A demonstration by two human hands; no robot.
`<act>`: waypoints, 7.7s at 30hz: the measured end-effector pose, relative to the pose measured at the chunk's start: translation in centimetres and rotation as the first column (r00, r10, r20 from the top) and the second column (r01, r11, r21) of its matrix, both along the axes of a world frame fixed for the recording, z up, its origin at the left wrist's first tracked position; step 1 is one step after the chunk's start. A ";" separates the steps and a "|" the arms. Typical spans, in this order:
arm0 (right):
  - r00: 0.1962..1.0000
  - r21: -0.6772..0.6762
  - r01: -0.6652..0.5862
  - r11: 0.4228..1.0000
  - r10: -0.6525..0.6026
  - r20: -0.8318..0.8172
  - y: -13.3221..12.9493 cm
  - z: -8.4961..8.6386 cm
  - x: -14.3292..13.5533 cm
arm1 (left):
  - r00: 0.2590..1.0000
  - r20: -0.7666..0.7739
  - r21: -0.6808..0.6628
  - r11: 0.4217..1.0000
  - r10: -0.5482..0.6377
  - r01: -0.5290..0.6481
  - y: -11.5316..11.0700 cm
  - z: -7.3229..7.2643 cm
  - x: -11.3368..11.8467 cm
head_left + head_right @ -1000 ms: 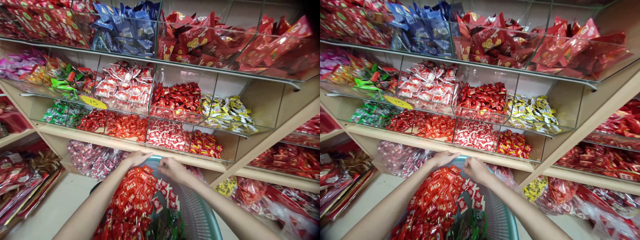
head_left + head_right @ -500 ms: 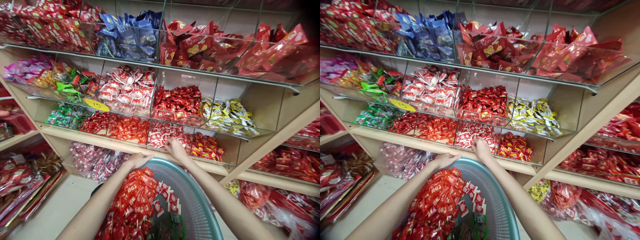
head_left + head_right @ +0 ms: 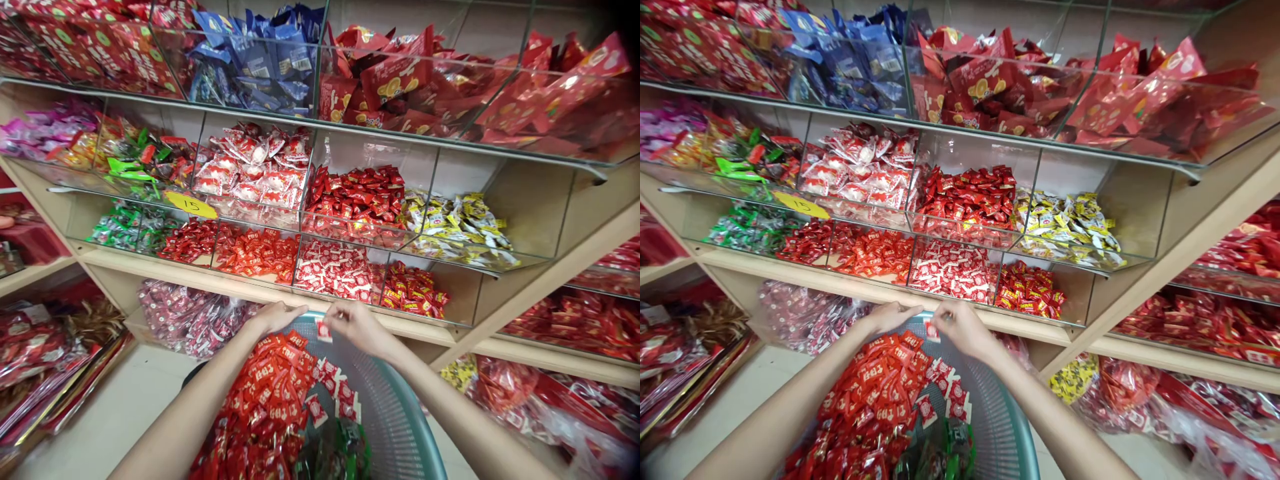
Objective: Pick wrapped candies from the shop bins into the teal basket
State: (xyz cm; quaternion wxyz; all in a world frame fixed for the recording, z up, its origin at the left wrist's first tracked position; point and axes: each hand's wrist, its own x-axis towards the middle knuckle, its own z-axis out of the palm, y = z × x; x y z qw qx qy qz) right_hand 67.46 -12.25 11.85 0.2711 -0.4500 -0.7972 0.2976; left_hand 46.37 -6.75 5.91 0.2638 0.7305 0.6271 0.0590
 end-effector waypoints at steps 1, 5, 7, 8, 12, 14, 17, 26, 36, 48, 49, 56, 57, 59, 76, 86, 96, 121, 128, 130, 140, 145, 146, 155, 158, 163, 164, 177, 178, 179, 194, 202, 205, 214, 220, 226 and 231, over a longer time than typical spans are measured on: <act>0.998 -0.072 -0.041 0.997 0.044 0.038 -0.4 -1.2 0.0 | 1.000 0.006 0.004 1.000 -0.003 0.003 -0.1 0.1 0.0; 0.967 -0.253 -0.025 0.967 0.088 0.241 -1.7 -6.2 0.0 | 1.000 0.007 0.000 1.000 -0.016 0.016 -0.1 0.3 0.0; 0.950 -0.266 -0.009 0.964 0.091 0.298 -2.2 -7.7 -0.2 | 1.000 -0.014 -0.007 1.000 -0.004 0.004 0.1 0.0 0.0; 0.945 -0.266 -0.011 0.964 0.097 0.313 -2.4 -8.1 -0.2 | 1.000 -0.021 -0.008 1.000 0.002 -0.002 0.2 -0.1 -0.1; 0.936 -0.283 -0.032 0.958 0.128 0.328 -2.8 -8.2 -0.5 | 1.000 -0.018 -0.006 1.000 0.000 0.000 0.6 -0.8 -0.3; 0.937 -0.289 -0.032 0.957 0.129 0.326 -2.8 -8.1 -0.6 | 1.000 -0.012 -0.003 1.000 -0.008 0.008 0.7 -0.9 -0.3; 0.939 -0.279 -0.030 0.960 0.123 0.321 -2.8 -8.1 -0.6 | 1.000 0.003 -0.009 1.000 -0.018 0.018 0.4 -0.6 -0.3; 0.923 -0.254 0.013 0.967 0.086 0.375 -2.6 -7.5 -0.7 | 1.000 -0.006 -0.024 1.000 0.006 -0.006 -0.4 0.9 0.3; 0.877 0.229 0.256 0.939 -0.325 0.353 3.5 1.4 -0.2 | 1.000 -0.004 -0.013 1.000 -0.019 0.019 -0.1 0.2 -0.1; 0.621 0.177 0.449 0.876 -0.448 0.643 7.6 1.3 -1.5 | 0.999 0.001 -0.001 0.999 -0.036 0.036 0.1 0.0 -0.2; 0.619 0.170 0.454 0.875 -0.447 0.646 7.7 1.3 -1.5 | 0.999 0.000 -0.002 0.999 -0.036 0.036 0.1 -0.1 -0.2; 0.619 0.180 0.471 0.864 -0.469 0.630 7.3 1.4 -0.8 | 0.999 -0.018 -0.002 0.999 -0.032 0.032 0.1 -0.1 -0.3; 0.619 0.191 0.474 0.860 -0.479 0.623 7.2 1.6 -0.5 | 0.999 -0.022 0.000 1.000 -0.029 0.029 0.1 0.0 -0.3; 0.620 0.238 0.473 0.849 -0.512 0.595 6.6 2.3 0.0 | 0.999 -0.024 0.003 1.000 -0.031 0.031 0.1 0.0 -0.2; 0.800 -0.052 0.054 0.997 -0.012 0.600 -4.7 -5.4 -0.6 | 1.000 0.019 0.008 1.000 -0.023 0.023 0.4 -0.7 -0.2; 0.671 -0.152 0.056 0.987 0.075 0.738 -6.5 -6.8 -2.3 | 1.000 -0.014 0.017 1.000 -0.006 0.006 0.2 -0.3 0.0; 0.926 0.219 0.084 0.972 -0.157 0.343 1.4 0.3 -0.7 | 1.000 -0.003 0.016 1.000 -0.020 0.020 0.4 -0.8 -0.2; 0.916 0.225 0.082 0.971 -0.162 0.368 10.5 -1.0 0.5 | 0.999 -0.023 -0.001 1.000 -0.025 0.025 0.5 -0.6 -0.2; 0.939 0.227 0.123 0.966 -0.188 0.290 10.2 -0.5 1.5 | 1.000 -0.007 0.002 1.000 -0.022 0.022 0.2 -0.2 -0.1; 0.952 0.236 0.132 0.963 -0.189 0.239 9.3 0.3 1.6 | 1.000 0.009 0.005 1.000 -0.025 0.025 0.2 -0.3 -0.1; 0.872 -0.012 -0.296 0.955 0.275 0.404 -2.5 -2.8 -1.2 | 1.000 -0.028 0.001 1.000 0.003 -0.003 -0.2 0.2 0.3; 0.662 -0.189 -0.335 0.923 0.373 0.650 -4.8 -6.0 -1.2 | 0.999 -0.025 0.004 1.000 -0.022 0.022 0.0 0.0 0.2; 0.637 -0.203 -0.327 0.923 0.373 0.674 -4.9 -6.3 -1.2 | 0.999 -0.023 0.006 1.000 -0.024 0.025 0.1 -0.1 0.1; 0.674 -0.229 -0.371 0.900 0.431 0.600 -3.8 -5.1 -0.6 | 1.000 -0.016 0.005 1.000 -0.017 0.017 0.0 0.0 0.1; 0.762 -0.078 -0.333 0.940 0.317 0.565 -1.8 -2.0 -0.4 | 1.000 -0.020 -0.007 1.000 -0.004 0.004 -0.1 0.0 0.2; 0.813 0.229 0.058 0.972 -0.179 0.554 2.8 2.2 -0.6 | 0.999 -0.032 -0.009 1.000 0.029 -0.029 0.0 -0.1 0.3; 0.788 0.255 0.148 0.956 -0.270 0.553 3.7 2.3 -0.7 | 0.999 -0.035 -0.007 1.000 0.023 -0.023 0.1 -0.1 0.3; 0.668 0.199 0.406 0.892 -0.439 0.602 8.0 0.7 -4.3 | 0.999 -0.047 -0.009 1.000 0.026 -0.027 -0.3 0.5 0.4; 0.663 0.191 0.408 0.893 -0.434 0.610 8.1 0.8 -4.4 | 0.998 -0.048 -0.012 0.999 0.031 -0.032 -0.3 0.5 0.4; 0.660 0.185 0.409 0.894 -0.430 0.617 8.2 0.9 -4.5 | 0.998 -0.045 -0.015 0.999 0.033 -0.034 -0.3 0.6 0.5; 0.671 0.140 0.392 0.909 -0.386 0.633 8.3 2.1 -1.9 | 1.000 0.003 0.011 0.999 -0.031 0.031 0.2 -0.3 0.0; 0.781 0.184 0.271 0.945 -0.327 0.531 5.7 2.9 0.0 | 1.000 -0.020 0.011 1.000 -0.002 0.003 0.2 -0.3 0.1; 0.889 0.151 0.039 0.988 -0.103 0.447 2.4 2.2 0.3 | 0.999 -0.040 0.023 1.000 0.004 -0.003 0.1 -0.2 0.3; 0.574 -0.118 -0.287 0.951 0.269 0.774 -3.3 -4.7 -0.7 | 1.000 -0.019 0.009 1.000 -0.003 0.004 0.1 -0.1 0.4; 0.551 -0.158 -0.285 0.946 0.296 0.780 -3.8 -5.6 -0.9 | 0.999 -0.034 0.001 1.000 0.005 -0.005 -0.1 0.1 0.5; 0.684 -0.051 -0.264 0.963 0.224 0.694 -2.3 -3.4 -1.1 | 1.000 -0.030 0.021 1.000 -0.004 0.004 -0.1 0.0 0.4; 0.855 0.295 0.017 0.955 -0.166 0.491 1.9 0.9 -2.0 | 0.999 -0.049 0.034 0.999 0.019 -0.017 -0.1 0.0 0.3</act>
